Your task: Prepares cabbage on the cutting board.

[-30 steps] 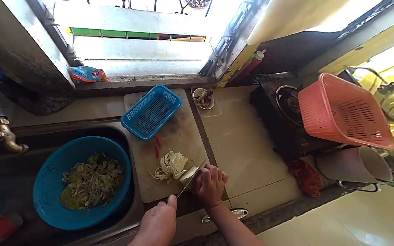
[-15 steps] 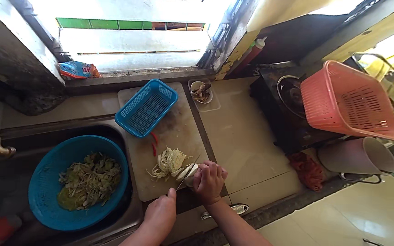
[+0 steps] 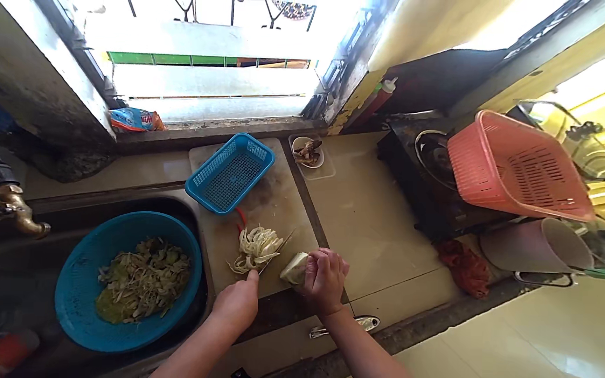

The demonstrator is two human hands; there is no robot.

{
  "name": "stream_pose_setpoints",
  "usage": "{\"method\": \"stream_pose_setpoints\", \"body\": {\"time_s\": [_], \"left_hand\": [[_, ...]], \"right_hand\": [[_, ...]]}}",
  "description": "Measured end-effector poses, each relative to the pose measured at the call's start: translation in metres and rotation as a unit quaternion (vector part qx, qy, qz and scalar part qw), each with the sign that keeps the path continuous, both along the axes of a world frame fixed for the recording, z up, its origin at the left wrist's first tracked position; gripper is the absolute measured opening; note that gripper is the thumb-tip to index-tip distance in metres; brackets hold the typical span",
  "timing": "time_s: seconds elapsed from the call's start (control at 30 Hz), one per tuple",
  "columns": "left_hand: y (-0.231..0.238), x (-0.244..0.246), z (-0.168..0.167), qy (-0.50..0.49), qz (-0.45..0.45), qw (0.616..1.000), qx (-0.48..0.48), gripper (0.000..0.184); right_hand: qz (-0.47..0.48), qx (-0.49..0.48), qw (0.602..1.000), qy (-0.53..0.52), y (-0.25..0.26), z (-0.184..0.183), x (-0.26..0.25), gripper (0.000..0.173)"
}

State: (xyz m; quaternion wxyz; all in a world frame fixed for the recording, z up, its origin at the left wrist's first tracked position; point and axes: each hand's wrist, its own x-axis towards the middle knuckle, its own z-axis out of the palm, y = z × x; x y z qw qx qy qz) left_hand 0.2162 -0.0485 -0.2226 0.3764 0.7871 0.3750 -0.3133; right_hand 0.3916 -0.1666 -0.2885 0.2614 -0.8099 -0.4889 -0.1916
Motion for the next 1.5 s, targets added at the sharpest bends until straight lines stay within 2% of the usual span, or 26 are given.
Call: {"method": "stream_pose_setpoints", "body": {"time_s": [0.1,0.23,0.4,0.6,0.8,1.07,1.23,1.37,1.5], "left_hand": [[-0.015,-0.008,0.028,-0.017,0.000,1.000,-0.004,0.034],[-0.038,-0.027,0.049,-0.007,-0.021,0.999,0.023,0.032],[-0.043,-0.029,0.048,0.014,-0.035,0.999,0.036,0.037],[-0.025,0.015,0.025,-0.007,-0.043,0.999,-0.010,0.038],[-0.033,-0.014,0.027,0.041,-0.047,0.998,-0.023,0.040],[-0.035,0.026,-0.012,0.010,-0.010,1.000,-0.017,0.044],[-0.022,0.014,-0.010,0.010,-0.016,1.000,0.005,0.041],[-0.014,0.006,-0.005,0.015,-0.005,1.000,0.004,0.040],[-0.018,-0.002,0.022,-0.006,0.010,1.000,0.003,0.033]], "right_hand": [[-0.082,-0.010,0.996,-0.036,0.012,-0.002,-0.014,0.029],[-0.100,-0.016,0.994,-0.048,0.014,-0.003,-0.017,0.027],[-0.093,-0.017,0.994,-0.062,0.014,-0.004,-0.016,0.026],[-0.101,-0.017,0.993,-0.049,0.014,-0.004,-0.016,0.027],[-0.106,-0.004,0.993,-0.049,0.014,-0.006,-0.017,0.025],[-0.115,0.008,0.993,-0.035,0.015,-0.007,-0.016,0.028],[-0.085,-0.005,0.995,0.048,0.004,0.005,-0.009,0.032],[-0.076,-0.010,0.996,0.050,-0.004,-0.001,-0.001,0.046],[-0.078,0.019,0.996,0.033,0.010,-0.005,-0.005,0.039]]}}
